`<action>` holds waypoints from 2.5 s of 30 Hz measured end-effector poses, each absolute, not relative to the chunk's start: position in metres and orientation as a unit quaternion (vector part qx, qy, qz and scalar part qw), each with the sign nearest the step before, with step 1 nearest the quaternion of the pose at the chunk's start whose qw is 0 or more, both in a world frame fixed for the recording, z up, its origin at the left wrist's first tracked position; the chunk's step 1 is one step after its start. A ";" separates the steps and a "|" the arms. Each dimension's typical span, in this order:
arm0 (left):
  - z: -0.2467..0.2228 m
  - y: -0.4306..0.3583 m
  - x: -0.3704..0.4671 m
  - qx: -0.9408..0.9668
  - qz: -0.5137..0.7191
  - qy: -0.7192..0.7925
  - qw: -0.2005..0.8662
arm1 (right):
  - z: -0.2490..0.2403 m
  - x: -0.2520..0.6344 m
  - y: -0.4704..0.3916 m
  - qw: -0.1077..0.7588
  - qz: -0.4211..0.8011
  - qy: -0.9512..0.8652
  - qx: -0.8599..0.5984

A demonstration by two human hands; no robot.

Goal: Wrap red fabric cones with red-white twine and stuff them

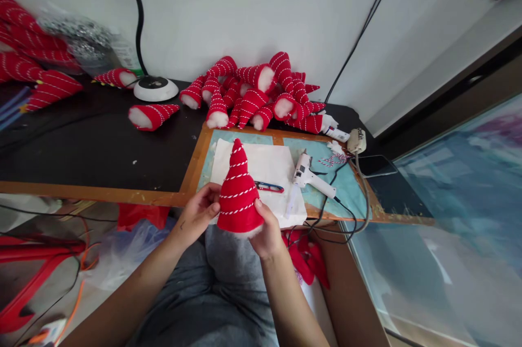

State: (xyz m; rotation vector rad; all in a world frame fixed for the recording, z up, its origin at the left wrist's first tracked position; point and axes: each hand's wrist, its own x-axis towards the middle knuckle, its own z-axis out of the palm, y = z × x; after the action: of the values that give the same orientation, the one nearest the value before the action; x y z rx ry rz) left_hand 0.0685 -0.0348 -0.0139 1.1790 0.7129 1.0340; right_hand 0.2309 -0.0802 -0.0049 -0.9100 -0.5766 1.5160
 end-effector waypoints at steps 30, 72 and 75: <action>-0.001 -0.045 0.062 0.589 0.435 0.310 0.606 | -0.005 0.242 -0.082 0.617 0.620 -0.244 -0.418; -0.019 -0.043 0.074 0.300 0.481 0.366 0.738 | -0.015 0.233 -0.074 0.704 0.525 -0.268 -0.395; -0.022 -0.042 0.075 0.267 0.494 0.357 0.747 | -0.019 0.232 -0.074 0.707 0.507 -0.283 -0.405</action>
State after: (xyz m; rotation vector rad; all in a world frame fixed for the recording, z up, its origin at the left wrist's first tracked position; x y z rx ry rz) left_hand 0.0747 -0.0423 -0.0218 0.5836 0.7802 1.0812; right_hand 0.2321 -0.0736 -0.0190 -0.8998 -0.6278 1.1253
